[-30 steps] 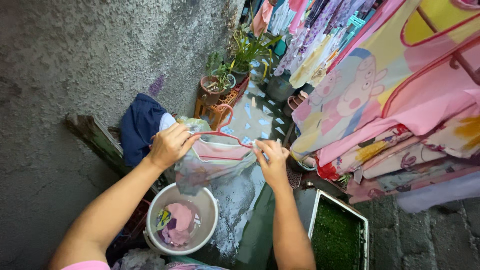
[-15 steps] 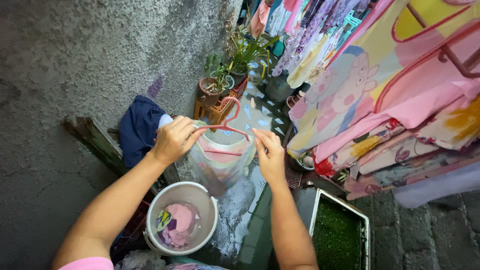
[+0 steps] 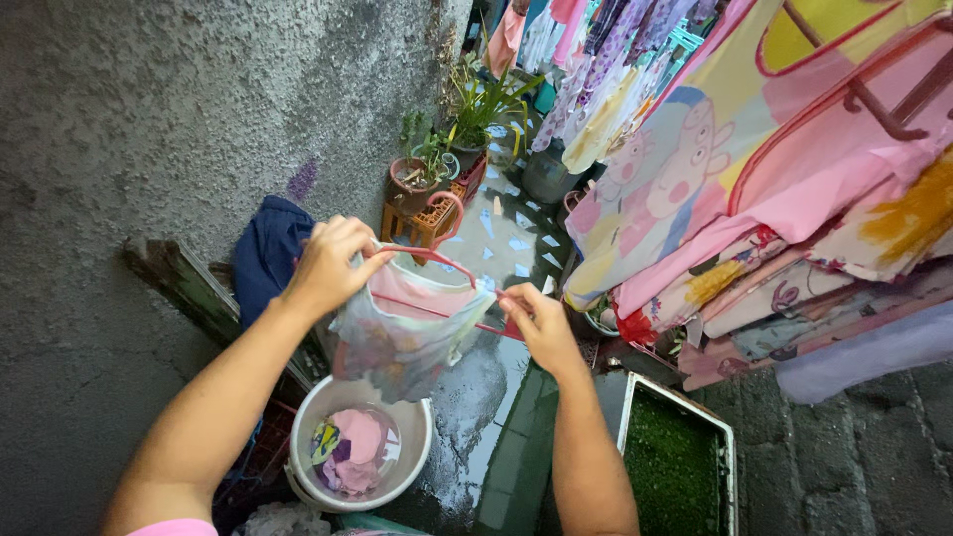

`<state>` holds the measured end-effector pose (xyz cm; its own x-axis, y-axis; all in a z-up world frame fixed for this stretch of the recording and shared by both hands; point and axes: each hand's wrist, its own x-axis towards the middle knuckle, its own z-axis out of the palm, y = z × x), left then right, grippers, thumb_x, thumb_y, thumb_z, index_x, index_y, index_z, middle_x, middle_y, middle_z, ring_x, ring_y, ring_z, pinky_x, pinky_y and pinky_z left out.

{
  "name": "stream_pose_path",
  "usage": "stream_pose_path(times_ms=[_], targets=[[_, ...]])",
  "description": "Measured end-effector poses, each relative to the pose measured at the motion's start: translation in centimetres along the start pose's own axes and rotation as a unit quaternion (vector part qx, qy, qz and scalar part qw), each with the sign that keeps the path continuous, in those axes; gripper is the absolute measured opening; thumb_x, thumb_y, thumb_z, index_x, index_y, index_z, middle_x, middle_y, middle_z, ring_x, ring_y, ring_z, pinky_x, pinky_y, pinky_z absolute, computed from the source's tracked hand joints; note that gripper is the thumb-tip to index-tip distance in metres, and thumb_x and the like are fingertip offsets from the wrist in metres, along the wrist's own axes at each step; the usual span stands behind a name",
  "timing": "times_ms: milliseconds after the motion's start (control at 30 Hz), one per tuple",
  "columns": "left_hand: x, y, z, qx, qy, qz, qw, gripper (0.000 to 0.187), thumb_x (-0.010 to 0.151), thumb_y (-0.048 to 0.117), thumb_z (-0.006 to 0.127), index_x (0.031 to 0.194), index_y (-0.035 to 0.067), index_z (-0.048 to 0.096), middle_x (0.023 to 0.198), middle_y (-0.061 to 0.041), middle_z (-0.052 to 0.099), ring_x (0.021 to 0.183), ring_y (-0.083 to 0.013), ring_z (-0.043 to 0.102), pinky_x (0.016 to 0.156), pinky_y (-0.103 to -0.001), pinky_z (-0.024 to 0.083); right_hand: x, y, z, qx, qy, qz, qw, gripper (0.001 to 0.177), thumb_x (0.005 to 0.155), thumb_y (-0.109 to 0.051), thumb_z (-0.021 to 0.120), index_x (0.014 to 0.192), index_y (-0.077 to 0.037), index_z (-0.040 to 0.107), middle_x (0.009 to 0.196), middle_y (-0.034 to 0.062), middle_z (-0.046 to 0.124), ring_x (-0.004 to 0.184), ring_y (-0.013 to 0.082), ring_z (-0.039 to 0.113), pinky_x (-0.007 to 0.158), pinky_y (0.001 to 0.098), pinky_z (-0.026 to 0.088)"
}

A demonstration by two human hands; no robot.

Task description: The person washes clothes in a basin, wrings them out by hand, and hangs them on hangers to dry on a rack.

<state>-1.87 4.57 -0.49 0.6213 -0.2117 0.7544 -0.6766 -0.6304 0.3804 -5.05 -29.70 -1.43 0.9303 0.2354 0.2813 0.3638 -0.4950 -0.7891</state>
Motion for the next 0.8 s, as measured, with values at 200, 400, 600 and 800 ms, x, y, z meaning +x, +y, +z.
stream_pose_path(times_ms=[200, 400, 600, 800], targets=[[1.1, -0.2, -2.2, -0.133, -0.021, -0.011, 0.991, 0.025, 0.078, 0.02, 0.084, 0.084, 0.005, 0.066, 0.112, -0.011, 0.069, 0.106, -0.0288, 0.063, 0.09, -0.044, 0.05, -0.9, 1.1, 1.4, 0.102, -0.001, 0.006, 0.995, 0.017, 0.102, -0.01, 0.059, 0.112, 0.003, 0.065, 0.09, 0.0051, 0.073, 0.083, 0.0098, 0.068, 0.077, 0.0263, 0.057], [-1.8, 3.6, 3.0, -0.164, 0.018, -0.095, 0.982, 0.011, 0.093, 0.014, 0.071, 0.096, 0.003, 0.069, 0.096, -0.01, 0.072, 0.091, -0.0232, 0.071, 0.083, -0.034, 0.055, -1.5, 1.4, 4.2, 0.116, 0.072, -0.01, 0.991, 0.017, 0.102, -0.007, 0.059, 0.114, 0.003, 0.066, 0.087, 0.0067, 0.072, 0.082, 0.0105, 0.067, 0.077, 0.0272, 0.056], [-6.1, 3.2, 12.4, -0.295, -0.008, -0.095, 0.951, 0.021, 0.102, 0.013, 0.06, 0.113, -0.002, 0.07, 0.109, -0.012, 0.071, 0.103, -0.0232, 0.068, 0.091, -0.035, 0.051, -2.1, 1.3, 7.4, 0.115, 0.137, -0.017, 0.984, 0.015, 0.101, -0.005, 0.061, 0.111, 0.003, 0.067, 0.086, 0.0086, 0.072, 0.079, 0.0115, 0.068, 0.073, 0.028, 0.057], [-7.3, -1.0, 15.9, -0.368, -0.153, -0.257, 0.88, 0.021, 0.098, 0.019, 0.07, 0.102, -0.001, 0.074, 0.094, -0.006, 0.069, 0.085, -0.0099, 0.062, 0.079, -0.028, 0.05, -2.7, 0.9, 8.5, 0.064, 0.157, -0.011, 0.985, 0.015, 0.099, -0.007, 0.062, 0.11, 0.002, 0.068, 0.087, 0.0093, 0.073, 0.078, 0.0148, 0.072, 0.072, 0.03, 0.059]])
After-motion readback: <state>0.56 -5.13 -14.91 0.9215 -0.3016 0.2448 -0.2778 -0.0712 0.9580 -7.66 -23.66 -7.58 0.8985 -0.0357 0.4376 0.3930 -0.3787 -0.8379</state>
